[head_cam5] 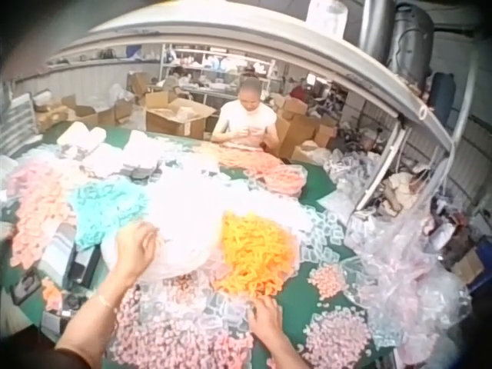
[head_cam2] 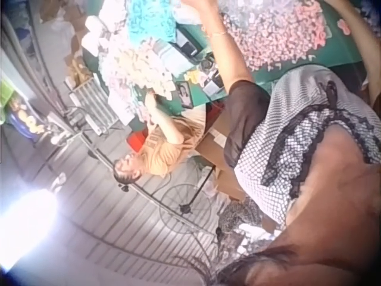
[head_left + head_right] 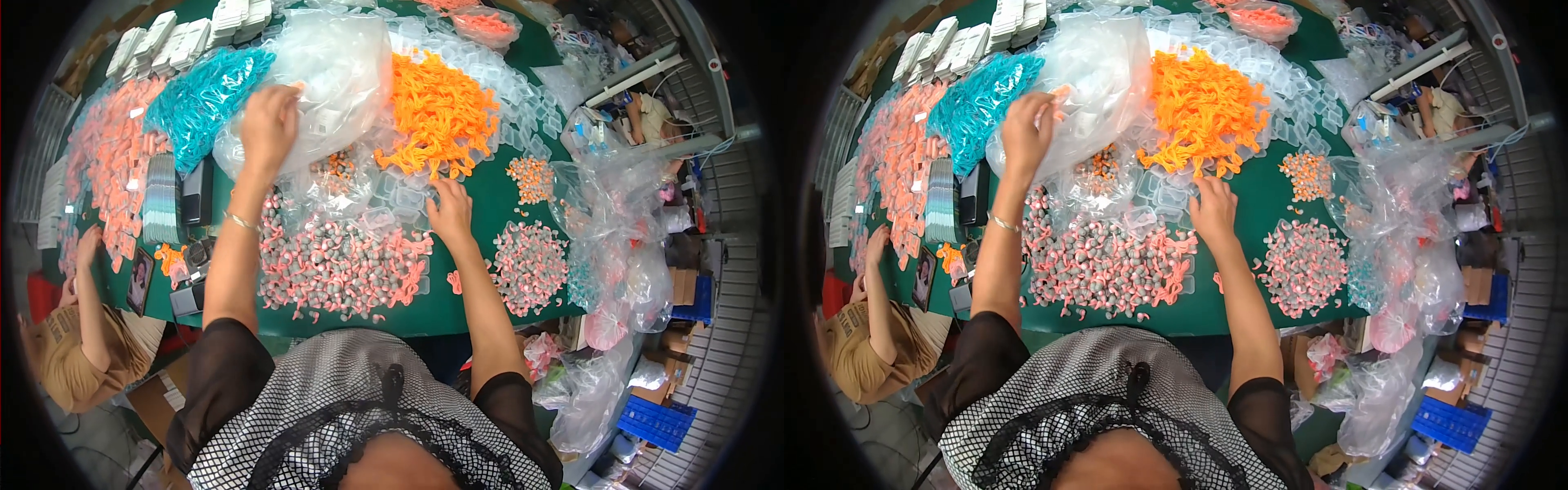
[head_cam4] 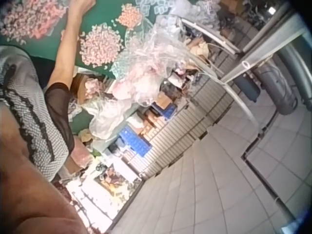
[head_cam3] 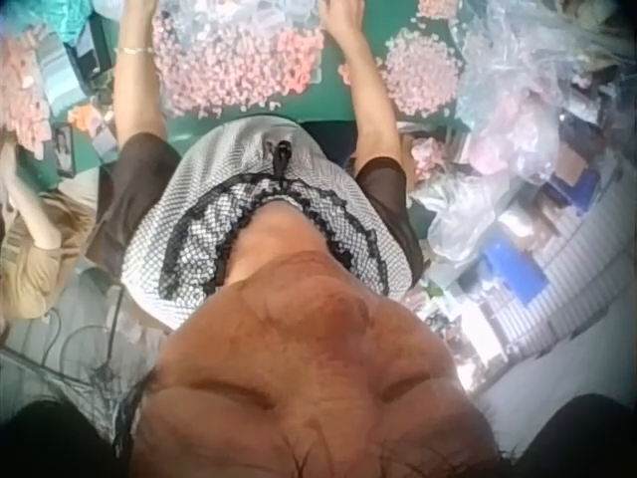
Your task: The recorder is sorting small pink plastic components and placing them into individual clear plastic containers.
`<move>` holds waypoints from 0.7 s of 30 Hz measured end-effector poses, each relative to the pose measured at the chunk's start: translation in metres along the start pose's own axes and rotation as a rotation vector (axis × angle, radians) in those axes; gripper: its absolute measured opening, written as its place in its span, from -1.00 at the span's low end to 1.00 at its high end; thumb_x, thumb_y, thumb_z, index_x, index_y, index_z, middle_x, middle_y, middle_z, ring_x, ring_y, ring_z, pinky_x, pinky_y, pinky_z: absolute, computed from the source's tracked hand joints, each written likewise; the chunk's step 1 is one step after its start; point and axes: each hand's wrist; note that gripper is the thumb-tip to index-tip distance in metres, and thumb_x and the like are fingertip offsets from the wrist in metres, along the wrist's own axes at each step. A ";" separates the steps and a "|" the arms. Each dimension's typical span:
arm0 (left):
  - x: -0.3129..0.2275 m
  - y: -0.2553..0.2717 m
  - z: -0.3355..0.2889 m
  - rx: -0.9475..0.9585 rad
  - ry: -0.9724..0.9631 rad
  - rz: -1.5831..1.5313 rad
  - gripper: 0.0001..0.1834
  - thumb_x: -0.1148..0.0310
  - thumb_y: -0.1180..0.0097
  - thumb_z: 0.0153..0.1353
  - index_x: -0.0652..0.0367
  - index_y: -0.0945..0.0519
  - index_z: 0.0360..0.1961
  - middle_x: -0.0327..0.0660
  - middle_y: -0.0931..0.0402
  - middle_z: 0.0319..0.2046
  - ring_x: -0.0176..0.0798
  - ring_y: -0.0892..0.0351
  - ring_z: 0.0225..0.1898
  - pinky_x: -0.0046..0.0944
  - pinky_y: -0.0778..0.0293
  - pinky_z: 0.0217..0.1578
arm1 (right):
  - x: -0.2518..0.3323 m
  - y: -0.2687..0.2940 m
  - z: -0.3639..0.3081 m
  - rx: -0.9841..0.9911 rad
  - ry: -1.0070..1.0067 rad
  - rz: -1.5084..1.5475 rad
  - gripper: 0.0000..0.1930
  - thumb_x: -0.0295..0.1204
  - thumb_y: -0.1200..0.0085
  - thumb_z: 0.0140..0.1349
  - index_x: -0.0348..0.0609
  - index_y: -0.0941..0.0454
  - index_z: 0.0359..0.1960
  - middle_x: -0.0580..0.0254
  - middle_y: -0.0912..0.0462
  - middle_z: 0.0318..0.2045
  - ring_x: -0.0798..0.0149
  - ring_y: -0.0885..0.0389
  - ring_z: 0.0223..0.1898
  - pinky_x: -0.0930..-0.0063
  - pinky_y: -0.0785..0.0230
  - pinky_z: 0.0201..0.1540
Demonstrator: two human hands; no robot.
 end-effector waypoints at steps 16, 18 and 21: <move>-0.112 -0.074 -0.094 0.467 0.024 -0.183 -0.86 0.46 -0.08 0.04 0.18 -0.58 -0.33 -0.08 -0.51 -0.38 0.04 -0.54 -0.29 -0.04 -0.48 -0.30 | -0.002 0.023 0.011 -0.324 0.182 0.156 -0.77 -0.59 -0.14 0.03 -0.18 -0.59 -0.22 0.16 -0.54 -0.28 0.13 -0.55 -0.24 0.31 -0.39 -0.18; -0.111 -0.075 -0.091 0.454 0.035 -0.160 -0.90 0.46 -0.01 0.07 0.19 -0.56 -0.41 -0.05 -0.48 -0.43 0.06 -0.53 -0.31 -0.02 -0.48 -0.32 | -0.012 0.026 0.007 -0.404 0.091 0.290 -0.81 -0.61 -0.11 0.08 -0.23 -0.59 -0.23 0.12 -0.55 -0.27 0.13 -0.57 -0.25 0.35 -0.43 -0.21; -0.098 -0.067 -0.088 0.454 0.129 -0.085 -0.88 0.48 0.00 0.06 0.18 -0.58 -0.39 -0.04 -0.51 -0.40 0.07 -0.55 -0.28 0.00 -0.49 -0.30 | -0.031 0.034 0.003 -0.477 -0.217 0.511 -0.88 -0.58 -0.04 0.19 -0.29 -0.59 -0.25 0.15 -0.56 -0.33 0.31 -0.57 -0.31 0.50 -0.44 -0.26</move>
Point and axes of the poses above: each hand's wrist, its own z-axis towards the middle knuckle, its own y-axis out of the back of the hand, x = y × z
